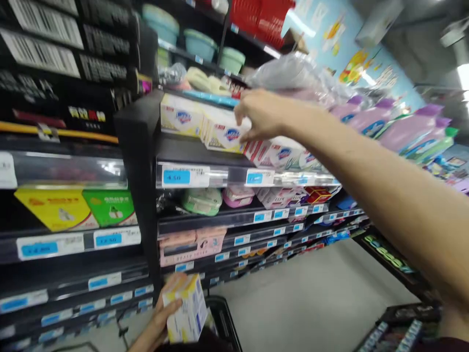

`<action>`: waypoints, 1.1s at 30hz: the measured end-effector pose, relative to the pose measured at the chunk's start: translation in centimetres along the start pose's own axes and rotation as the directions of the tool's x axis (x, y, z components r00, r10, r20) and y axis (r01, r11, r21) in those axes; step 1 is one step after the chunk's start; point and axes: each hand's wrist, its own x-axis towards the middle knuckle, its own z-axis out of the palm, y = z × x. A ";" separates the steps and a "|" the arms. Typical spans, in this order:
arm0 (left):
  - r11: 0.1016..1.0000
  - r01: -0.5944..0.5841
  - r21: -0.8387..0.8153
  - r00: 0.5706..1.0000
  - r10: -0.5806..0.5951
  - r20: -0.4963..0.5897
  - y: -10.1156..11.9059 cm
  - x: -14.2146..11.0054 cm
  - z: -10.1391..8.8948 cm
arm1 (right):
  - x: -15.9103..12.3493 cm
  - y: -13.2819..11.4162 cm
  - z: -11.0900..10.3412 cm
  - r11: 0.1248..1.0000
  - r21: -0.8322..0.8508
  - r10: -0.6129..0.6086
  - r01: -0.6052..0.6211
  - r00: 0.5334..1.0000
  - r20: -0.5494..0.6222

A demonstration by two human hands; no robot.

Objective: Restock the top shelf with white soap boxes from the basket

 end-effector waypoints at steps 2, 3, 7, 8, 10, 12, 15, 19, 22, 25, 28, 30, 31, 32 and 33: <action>0.999 -0.004 -0.051 1.000 0.003 -0.011 -0.3 -0.7 0.0 | -1.3 -1.7 -0.4 0.999 -0.033 -0.027 0.022 0.985 -0.168; 0.997 -0.016 -0.076 1.000 0.017 0.008 -0.1 -0.9 0.4 | -2.4 -3.2 -0.8 1.000 -0.001 -0.017 0.017 0.963 -0.267; 0.979 -0.159 -0.128 0.977 0.175 0.124 1.8 -1.3 3.8 | -9.1 -13.0 -0.4 0.912 0.396 0.008 0.110 0.958 -0.286; 0.967 -0.219 -0.129 0.961 0.237 0.141 2.2 -1.5 4.9 | -10.9 -15.5 0.6 0.872 0.469 -0.072 0.139 0.985 -0.157; 0.933 -0.340 -0.114 0.923 0.354 0.149 2.7 -1.8 6.9 | -13.7 -19.5 3.4 0.841 0.528 -0.189 0.120 0.979 0.079; 0.891 -0.440 -0.110 0.884 0.452 0.123 2.7 -2.0 8.6 | -15.3 -21.1 5.9 0.844 0.528 -0.205 0.089 0.965 0.166; 0.868 -0.467 -0.166 0.871 0.484 0.080 2.5 -2.3 9.9 | -16.2 -19.4 7.3 0.791 0.612 -0.148 0.009 0.973 0.177; 0.891 -0.394 -0.226 0.898 0.425 0.111 2.8 -3.3 9.8 | -16.6 -14.6 7.1 0.462 0.843 -0.031 -0.274 0.945 0.325; 0.922 -0.333 -0.201 0.911 0.369 0.186 3.2 -3.9 9.4 | -17.2 -12.9 7.4 0.120 0.921 -0.028 -0.370 0.926 0.375; 0.946 -0.281 -0.164 0.899 0.319 0.300 3.3 -4.3 9.3 | -17.3 -12.5 6.6 0.001 0.939 -0.036 -0.343 0.939 0.343; 0.946 -0.288 -0.149 0.851 0.324 0.413 2.9 -4.6 9.2 | -16.4 -12.1 3.4 0.088 0.980 0.024 -0.177 0.984 0.176; 0.937 -0.316 -0.151 0.812 0.349 0.467 2.6 -4.8 9.2 | -14.8 -11.4 0.3 0.200 0.979 0.077 0.037 0.996 -0.053; 0.933 -0.328 -0.150 0.798 0.359 0.485 2.5 -4.9 9.1 | -13.8 -11.0 -1.2 0.262 0.952 0.093 0.156 0.978 -0.186; 0.930 -0.339 -0.146 0.789 0.365 0.494 2.5 -4.9 9.0 | -12.5 -10.5 -2.5 0.321 0.912 0.092 0.256 0.950 -0.300; 0.927 -0.349 -0.137 0.786 0.369 0.495 2.5 -4.9 8.9 | -11.0 -9.9 -3.6 0.370 0.870 0.074 0.325 0.924 -0.376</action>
